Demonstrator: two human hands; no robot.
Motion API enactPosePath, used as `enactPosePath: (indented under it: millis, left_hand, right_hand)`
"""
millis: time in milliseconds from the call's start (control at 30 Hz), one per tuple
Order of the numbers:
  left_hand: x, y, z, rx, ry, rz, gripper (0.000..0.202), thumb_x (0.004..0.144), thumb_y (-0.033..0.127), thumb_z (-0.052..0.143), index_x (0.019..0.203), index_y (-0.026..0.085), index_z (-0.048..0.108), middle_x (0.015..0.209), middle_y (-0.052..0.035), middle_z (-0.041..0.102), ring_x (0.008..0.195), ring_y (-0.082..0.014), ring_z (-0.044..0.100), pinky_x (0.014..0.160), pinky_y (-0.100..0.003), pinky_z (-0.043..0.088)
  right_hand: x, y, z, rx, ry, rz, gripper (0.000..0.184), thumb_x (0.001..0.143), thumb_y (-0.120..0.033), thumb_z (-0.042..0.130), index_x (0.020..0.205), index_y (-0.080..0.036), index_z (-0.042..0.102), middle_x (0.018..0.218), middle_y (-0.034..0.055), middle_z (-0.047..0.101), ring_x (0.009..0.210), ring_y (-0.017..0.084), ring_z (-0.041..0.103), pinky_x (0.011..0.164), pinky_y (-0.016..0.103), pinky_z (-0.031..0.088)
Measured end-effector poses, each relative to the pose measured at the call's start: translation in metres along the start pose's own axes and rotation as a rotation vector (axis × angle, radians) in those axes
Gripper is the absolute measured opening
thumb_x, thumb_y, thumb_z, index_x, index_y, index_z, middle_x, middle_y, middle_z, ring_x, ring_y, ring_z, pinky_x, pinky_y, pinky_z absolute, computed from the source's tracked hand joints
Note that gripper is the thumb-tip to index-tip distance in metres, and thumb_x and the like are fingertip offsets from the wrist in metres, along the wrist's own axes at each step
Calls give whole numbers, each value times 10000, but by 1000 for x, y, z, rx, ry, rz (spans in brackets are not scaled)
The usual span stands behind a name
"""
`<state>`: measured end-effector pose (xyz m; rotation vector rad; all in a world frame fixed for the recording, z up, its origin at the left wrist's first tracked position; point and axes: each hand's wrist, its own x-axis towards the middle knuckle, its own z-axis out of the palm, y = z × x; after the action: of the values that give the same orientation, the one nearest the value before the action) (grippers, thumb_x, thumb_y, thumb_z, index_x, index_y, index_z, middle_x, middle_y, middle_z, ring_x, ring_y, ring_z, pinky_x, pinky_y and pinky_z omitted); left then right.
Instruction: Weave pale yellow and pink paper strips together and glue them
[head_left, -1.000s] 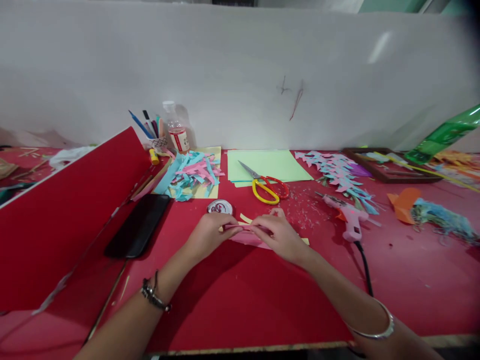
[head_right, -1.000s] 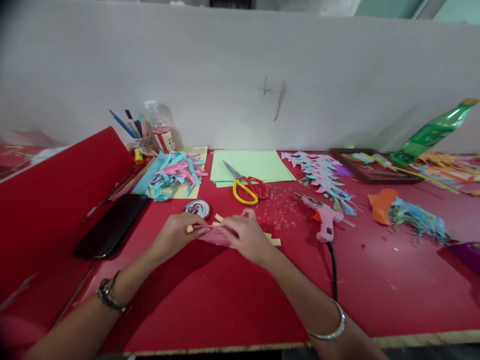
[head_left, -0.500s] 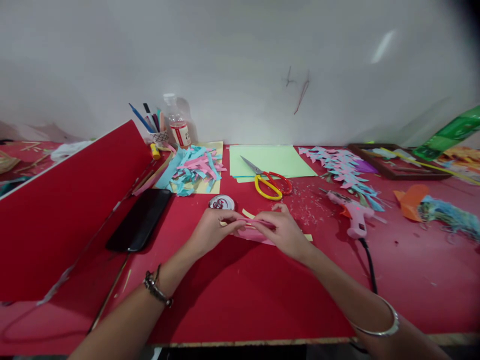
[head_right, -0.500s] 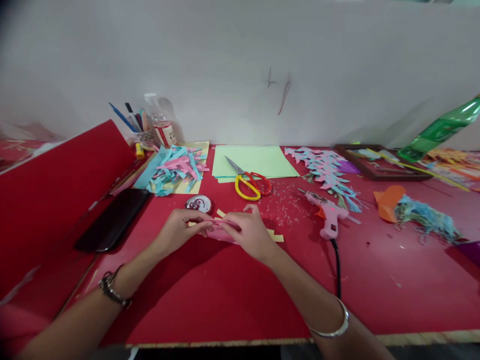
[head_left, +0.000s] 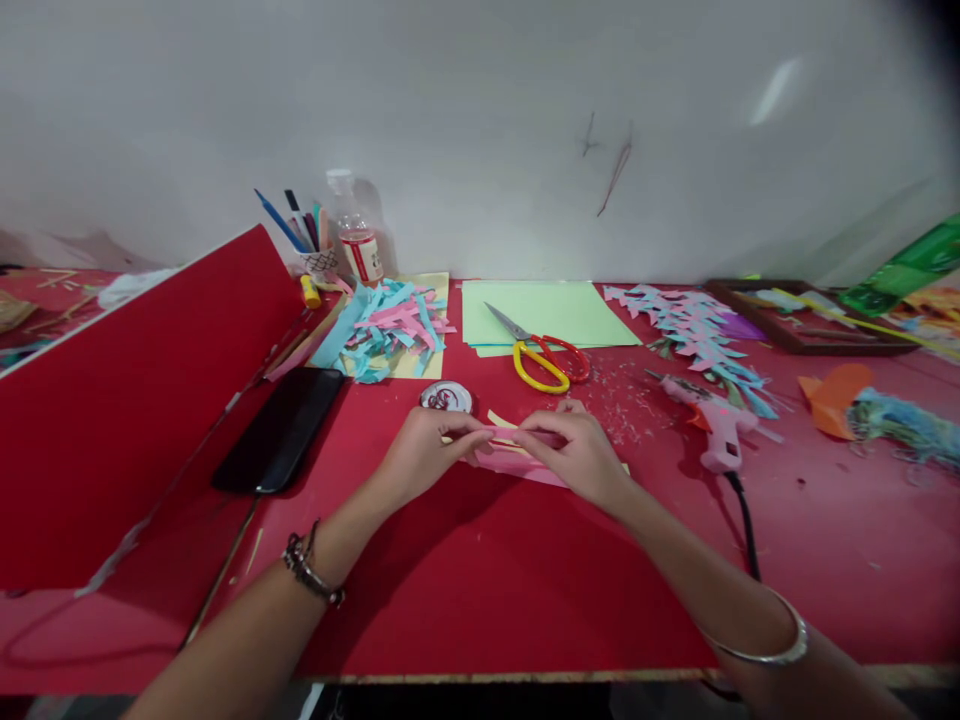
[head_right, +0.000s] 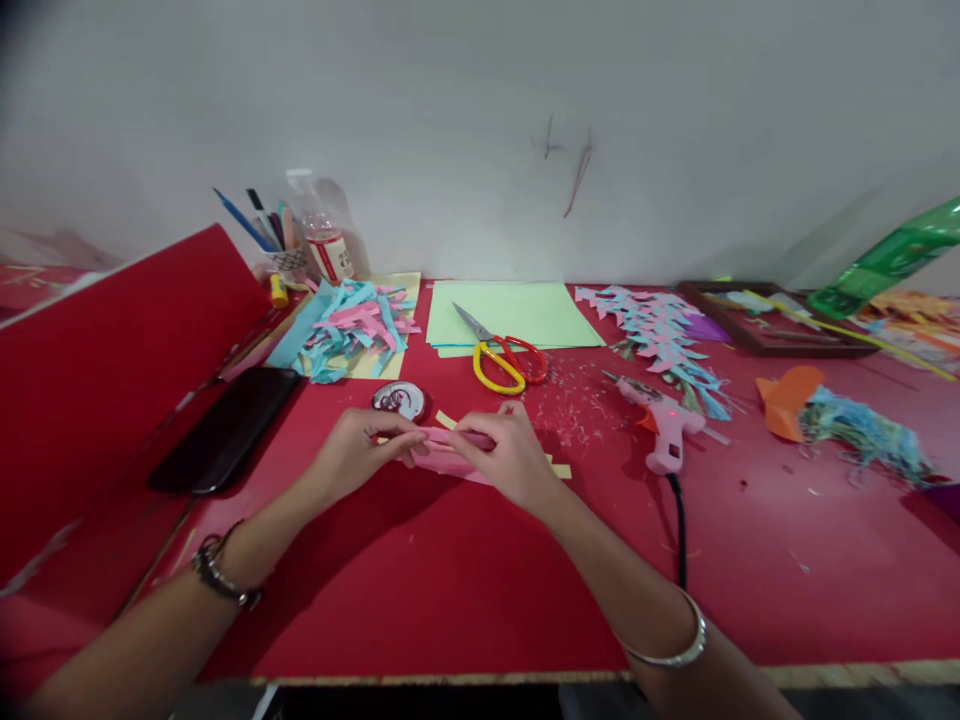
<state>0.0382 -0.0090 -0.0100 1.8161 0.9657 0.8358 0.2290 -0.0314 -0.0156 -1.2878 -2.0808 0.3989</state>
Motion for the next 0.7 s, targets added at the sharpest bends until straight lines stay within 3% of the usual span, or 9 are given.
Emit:
enactPosePath:
  millis: [167, 400, 700]
  left_hand:
    - [0, 1, -3, 74, -37, 44, 243, 810, 285, 512, 670, 139, 647, 615, -17, 668, 473, -78, 573, 483, -155, 455]
    - [-1, -2, 2, 99, 80, 36, 216, 766, 320, 573, 689, 138, 660, 616, -16, 662, 548, -101, 595, 521, -159, 477]
    - [1, -5, -4, 100, 41, 69, 241, 802, 306, 522, 664, 150, 643, 600, -14, 664, 536, -97, 594, 523, -167, 479]
  right_hand:
    - [0, 1, -1, 25, 5, -6, 225, 836, -307, 505, 683, -185, 616, 663, -18, 667, 564, 106, 514, 711, 301, 260]
    - [0, 0, 0, 29, -2, 14, 279, 845, -358, 480, 668, -194, 619, 652, -22, 662, 558, 106, 506, 719, 303, 261]
    - [2, 4, -1, -27, 0, 31, 322, 848, -394, 450, 662, -184, 608, 632, -5, 648, 541, 110, 479, 690, 306, 286]
